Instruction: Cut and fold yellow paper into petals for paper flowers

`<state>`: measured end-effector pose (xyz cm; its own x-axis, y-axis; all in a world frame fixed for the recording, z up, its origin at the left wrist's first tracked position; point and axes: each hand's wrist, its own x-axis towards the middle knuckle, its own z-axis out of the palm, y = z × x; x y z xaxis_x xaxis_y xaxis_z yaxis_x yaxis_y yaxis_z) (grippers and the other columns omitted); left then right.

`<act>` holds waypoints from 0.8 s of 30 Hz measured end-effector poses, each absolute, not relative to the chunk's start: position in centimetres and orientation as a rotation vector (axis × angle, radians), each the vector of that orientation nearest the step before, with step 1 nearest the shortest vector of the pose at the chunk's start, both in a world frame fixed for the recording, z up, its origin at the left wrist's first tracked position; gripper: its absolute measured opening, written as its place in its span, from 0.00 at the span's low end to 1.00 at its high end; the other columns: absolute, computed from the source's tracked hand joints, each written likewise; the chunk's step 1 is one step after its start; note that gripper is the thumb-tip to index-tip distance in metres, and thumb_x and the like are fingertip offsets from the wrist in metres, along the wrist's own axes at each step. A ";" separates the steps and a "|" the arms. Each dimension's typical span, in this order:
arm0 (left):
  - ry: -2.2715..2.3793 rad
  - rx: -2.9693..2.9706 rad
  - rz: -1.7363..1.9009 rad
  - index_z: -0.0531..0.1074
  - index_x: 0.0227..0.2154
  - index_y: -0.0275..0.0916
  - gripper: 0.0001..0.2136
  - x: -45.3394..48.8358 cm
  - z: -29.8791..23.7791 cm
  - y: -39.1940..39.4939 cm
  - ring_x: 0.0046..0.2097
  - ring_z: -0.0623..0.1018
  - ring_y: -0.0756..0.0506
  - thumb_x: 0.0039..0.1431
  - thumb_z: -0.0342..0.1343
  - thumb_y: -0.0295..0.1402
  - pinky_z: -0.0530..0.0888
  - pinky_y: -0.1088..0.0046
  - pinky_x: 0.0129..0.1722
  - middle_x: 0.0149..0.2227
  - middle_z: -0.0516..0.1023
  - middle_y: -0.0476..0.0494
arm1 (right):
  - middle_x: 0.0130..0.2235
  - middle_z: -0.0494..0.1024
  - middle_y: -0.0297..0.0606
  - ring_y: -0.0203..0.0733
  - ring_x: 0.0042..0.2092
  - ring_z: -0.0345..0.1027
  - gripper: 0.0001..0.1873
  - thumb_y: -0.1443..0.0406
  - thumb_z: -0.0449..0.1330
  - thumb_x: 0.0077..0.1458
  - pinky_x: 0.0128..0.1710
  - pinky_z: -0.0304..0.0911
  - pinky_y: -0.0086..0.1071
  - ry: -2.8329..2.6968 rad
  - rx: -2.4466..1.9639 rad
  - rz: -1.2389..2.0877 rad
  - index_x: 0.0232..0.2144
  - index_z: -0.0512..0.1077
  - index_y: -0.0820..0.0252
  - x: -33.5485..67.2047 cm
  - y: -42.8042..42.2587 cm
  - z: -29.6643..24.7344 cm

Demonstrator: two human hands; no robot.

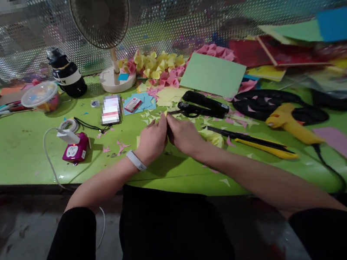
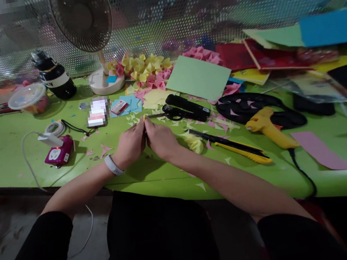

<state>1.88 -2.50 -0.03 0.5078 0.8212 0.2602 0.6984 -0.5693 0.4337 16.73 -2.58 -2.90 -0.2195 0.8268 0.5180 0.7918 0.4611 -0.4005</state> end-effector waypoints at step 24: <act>0.992 1.513 1.012 0.76 0.31 0.32 0.05 -0.4 0.4 2.3 0.35 0.83 0.50 0.60 0.59 0.29 0.81 0.71 0.41 0.31 0.82 0.41 | 0.31 0.83 0.41 0.44 0.32 0.79 0.07 0.65 0.60 0.57 0.36 0.73 0.38 -1.645 -1.293 0.778 0.32 0.79 0.60 19.4 -0.9 0.8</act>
